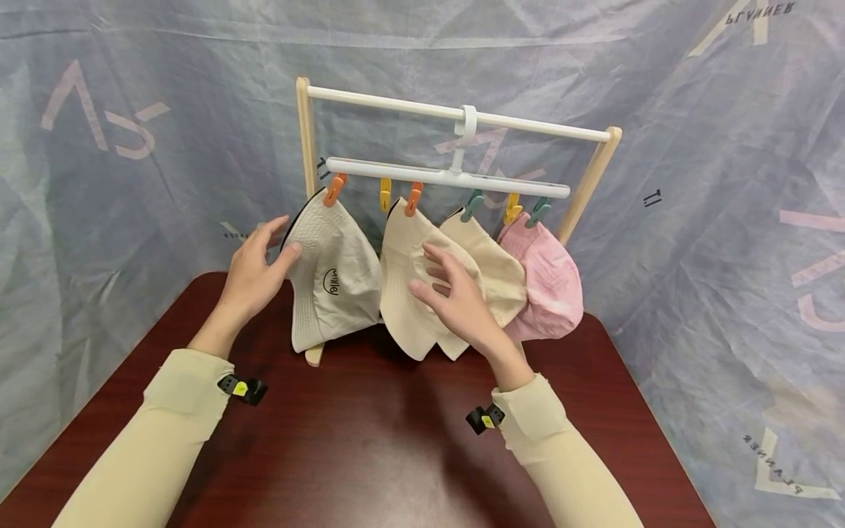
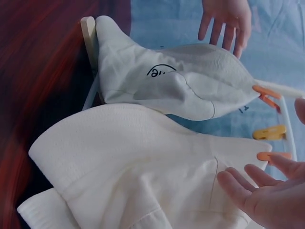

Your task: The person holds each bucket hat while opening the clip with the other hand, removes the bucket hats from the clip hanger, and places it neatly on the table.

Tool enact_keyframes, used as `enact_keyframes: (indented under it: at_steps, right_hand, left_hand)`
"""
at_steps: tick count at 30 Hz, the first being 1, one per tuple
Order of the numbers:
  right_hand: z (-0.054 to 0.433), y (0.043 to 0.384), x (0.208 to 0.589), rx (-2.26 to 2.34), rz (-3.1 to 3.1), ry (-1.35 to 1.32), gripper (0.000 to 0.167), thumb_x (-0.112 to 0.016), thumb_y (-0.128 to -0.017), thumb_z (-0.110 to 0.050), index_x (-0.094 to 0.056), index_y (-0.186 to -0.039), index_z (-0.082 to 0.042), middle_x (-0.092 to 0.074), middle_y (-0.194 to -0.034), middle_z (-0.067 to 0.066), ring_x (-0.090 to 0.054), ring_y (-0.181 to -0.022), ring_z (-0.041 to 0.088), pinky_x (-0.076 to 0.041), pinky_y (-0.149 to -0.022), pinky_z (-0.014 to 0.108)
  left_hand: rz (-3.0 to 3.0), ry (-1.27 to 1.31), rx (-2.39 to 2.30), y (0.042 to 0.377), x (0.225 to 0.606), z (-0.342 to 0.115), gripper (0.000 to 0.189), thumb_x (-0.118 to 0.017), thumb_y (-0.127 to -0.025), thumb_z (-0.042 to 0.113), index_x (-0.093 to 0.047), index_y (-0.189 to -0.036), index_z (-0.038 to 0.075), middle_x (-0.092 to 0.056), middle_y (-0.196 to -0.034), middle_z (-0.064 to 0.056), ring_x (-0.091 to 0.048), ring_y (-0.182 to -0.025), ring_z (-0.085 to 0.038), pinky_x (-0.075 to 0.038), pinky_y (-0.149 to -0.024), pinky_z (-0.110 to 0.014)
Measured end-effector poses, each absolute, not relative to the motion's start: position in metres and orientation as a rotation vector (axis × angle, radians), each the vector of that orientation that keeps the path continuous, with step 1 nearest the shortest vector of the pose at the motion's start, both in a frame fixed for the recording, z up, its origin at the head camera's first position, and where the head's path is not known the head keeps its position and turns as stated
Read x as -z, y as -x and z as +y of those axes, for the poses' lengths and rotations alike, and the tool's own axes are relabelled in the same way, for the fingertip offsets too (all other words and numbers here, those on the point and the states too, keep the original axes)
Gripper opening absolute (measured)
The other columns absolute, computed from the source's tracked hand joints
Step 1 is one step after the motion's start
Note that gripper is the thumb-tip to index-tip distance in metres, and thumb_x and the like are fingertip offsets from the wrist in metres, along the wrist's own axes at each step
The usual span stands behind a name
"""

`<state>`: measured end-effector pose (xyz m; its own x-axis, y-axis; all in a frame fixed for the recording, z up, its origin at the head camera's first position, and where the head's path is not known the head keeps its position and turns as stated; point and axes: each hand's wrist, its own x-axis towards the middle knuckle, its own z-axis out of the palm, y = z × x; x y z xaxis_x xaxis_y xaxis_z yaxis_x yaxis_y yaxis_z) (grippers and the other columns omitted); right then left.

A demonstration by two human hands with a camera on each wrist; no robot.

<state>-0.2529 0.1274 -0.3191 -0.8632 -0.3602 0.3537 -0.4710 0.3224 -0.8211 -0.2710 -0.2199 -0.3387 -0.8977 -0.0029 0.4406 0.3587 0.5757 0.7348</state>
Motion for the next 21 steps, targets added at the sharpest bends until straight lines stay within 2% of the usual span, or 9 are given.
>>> enact_keyframes:
  at_steps: [7, 14, 17, 21]
  right_hand:
    - [0.119, 0.256, 0.315, -1.671, -2.451, -0.764, 0.067, -0.067, -0.105, -0.024, -0.038, -0.163, -0.007, -0.043, -0.165, 0.017, -0.048, -0.147, 0.04, -0.041, -0.12, 0.051]
    - [0.109, 0.257, 0.309, -1.767, -2.478, -0.744, 0.067, -0.066, -0.105, -0.027, -0.038, -0.164, -0.011, -0.041, -0.166, 0.016, -0.046, -0.148, 0.04, -0.046, -0.114, 0.058]
    - [0.104, 0.258, 0.307, -1.788, -2.473, -0.748, 0.067, -0.066, -0.105, -0.026, -0.038, -0.164, -0.009, -0.041, -0.165, 0.017, -0.046, -0.148, 0.041, -0.045, -0.116, 0.056]
    - [0.098, 0.261, 0.305, -1.799, -2.466, -0.752, 0.065, -0.066, -0.105, -0.024, -0.04, -0.162, -0.008, -0.043, -0.164, 0.017, -0.048, -0.147, 0.041, -0.044, -0.117, 0.054]
  left_hand:
    - [-2.374, 0.263, 1.311, 0.275, 0.341, -0.217, 0.062, -0.057, -0.11, 0.042, -0.041, -0.163, 0.015, -0.048, -0.16, -0.014, -0.047, -0.145, -0.038, -0.04, -0.116, -0.06]
    - [-2.334, 0.236, 1.357, 0.283, 0.345, -0.215, 0.058, -0.058, -0.11, 0.041, -0.045, -0.16, 0.015, -0.052, -0.156, -0.013, -0.05, -0.142, -0.034, -0.044, -0.113, -0.055]
    - [-2.312, 0.224, 1.341, 0.285, 0.347, -0.214, 0.054, -0.058, -0.11, 0.037, -0.049, -0.158, 0.015, -0.057, -0.15, -0.014, -0.054, -0.137, -0.033, -0.047, -0.11, -0.053]
    - [-2.27, 0.202, 1.345, 0.288, 0.348, -0.212, 0.047, -0.059, -0.11, 0.033, -0.054, -0.153, 0.015, -0.063, -0.141, -0.014, -0.059, -0.127, -0.027, -0.049, -0.103, -0.039]
